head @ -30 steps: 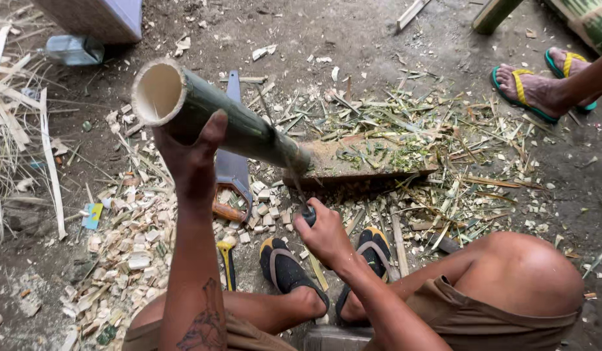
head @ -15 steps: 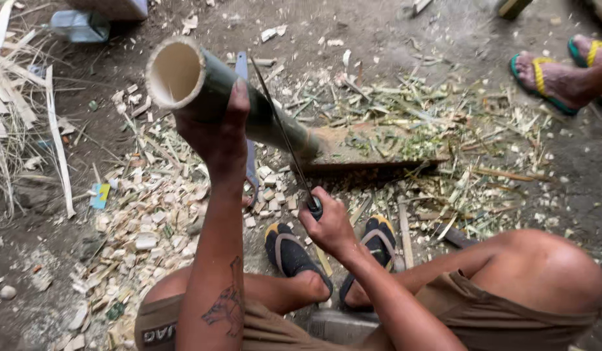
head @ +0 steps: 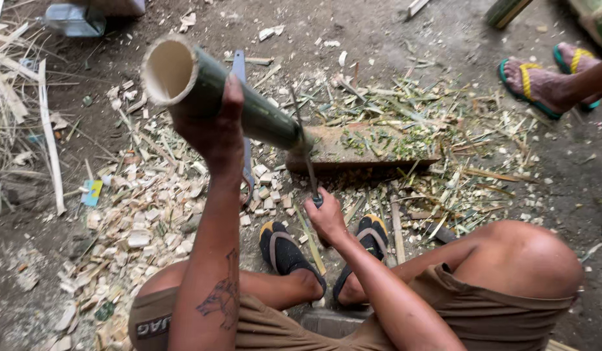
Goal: The person sits on the ground and uses a knife to scrape and smooth the outer surface of a bamboo segment. They rotate the bamboo in their hands to work around its circumference, then place the finished piece aside and pick up another segment to repeat the process.
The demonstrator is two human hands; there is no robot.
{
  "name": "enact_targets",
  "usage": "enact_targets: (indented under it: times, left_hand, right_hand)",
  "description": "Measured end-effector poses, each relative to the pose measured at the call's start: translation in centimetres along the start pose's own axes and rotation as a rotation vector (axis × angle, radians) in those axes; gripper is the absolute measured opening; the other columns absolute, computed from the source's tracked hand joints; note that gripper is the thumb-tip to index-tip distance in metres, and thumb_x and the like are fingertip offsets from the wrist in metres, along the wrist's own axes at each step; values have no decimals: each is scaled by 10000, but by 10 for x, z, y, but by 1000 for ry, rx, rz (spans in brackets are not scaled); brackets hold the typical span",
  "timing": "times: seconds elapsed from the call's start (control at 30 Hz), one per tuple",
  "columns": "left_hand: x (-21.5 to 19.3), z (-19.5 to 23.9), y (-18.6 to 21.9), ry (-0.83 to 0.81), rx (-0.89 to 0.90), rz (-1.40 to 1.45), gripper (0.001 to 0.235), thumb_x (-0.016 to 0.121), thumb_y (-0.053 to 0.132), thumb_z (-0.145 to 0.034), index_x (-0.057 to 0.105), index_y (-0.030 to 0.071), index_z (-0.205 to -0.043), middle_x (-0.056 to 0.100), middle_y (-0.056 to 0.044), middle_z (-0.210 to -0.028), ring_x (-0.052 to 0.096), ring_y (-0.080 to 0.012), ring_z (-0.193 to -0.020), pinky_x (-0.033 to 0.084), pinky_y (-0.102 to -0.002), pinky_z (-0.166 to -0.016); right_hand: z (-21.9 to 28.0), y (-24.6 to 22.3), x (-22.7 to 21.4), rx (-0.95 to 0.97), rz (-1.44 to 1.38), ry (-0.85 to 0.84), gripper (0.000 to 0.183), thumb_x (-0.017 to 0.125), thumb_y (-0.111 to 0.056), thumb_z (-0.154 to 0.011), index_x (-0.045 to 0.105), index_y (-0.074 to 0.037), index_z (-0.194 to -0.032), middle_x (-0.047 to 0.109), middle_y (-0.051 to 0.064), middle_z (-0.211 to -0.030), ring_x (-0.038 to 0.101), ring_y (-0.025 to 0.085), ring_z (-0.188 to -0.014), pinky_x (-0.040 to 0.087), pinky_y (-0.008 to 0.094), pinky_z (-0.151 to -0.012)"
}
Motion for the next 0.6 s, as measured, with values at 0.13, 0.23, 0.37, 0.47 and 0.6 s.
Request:
enact_targets:
  times: [0.13,0.23,0.37,0.47,0.6]
  left_hand:
    - [5,11,-17,-55,-102,156,902,912,291,-802,363,24,-1466,550,-165,-1374,638,-316,-1231,578,-476,-1163]
    - [15,37,-38,-96,-126,-50,1022,935,315,-780,262,59,-1506,525,-162,-1416,607,-298,-1243,471,-403,-1174]
    - [19,52,-83,-167,-335,-330,801,928,328,-696,530,52,-1333,706,-119,-1234,714,-259,-1117,542,-350,-1016]
    - [14,43,-85,-123,-340,-421,721,951,367,-667,608,48,-1215,753,-78,-1093,754,-237,-1012,587,-362,-937]
    - [-8,16,-41,-29,-219,-379,636,944,387,-727,637,58,-1176,770,-75,-1051,766,-208,-969,606,-357,-926]
  right_hand:
    - [-22,62,-10,324,191,-114,342,656,-347,-831,710,-10,-814,666,106,-620,654,261,-590,534,444,-629]
    - [-24,82,-14,304,242,-57,349,684,-391,-815,719,-45,-798,680,100,-636,683,280,-644,543,445,-690]
    - [-27,86,-15,164,250,10,390,740,-275,-753,618,-7,-1009,691,164,-828,704,358,-799,552,464,-779]
    - [-33,91,-25,107,375,49,539,789,-210,-722,537,-20,-1159,651,206,-1026,647,406,-982,513,483,-870]
    - [-38,111,-18,125,421,117,599,799,-207,-732,526,-31,-1235,636,221,-1134,617,417,-1081,489,493,-942]
Point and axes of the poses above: each hand's wrist, its own z-axis away from the middle knuckle, its own x-axis out of the palm, y = z × x, the point moved 8 cm from there along -z, towards the middle knuckle
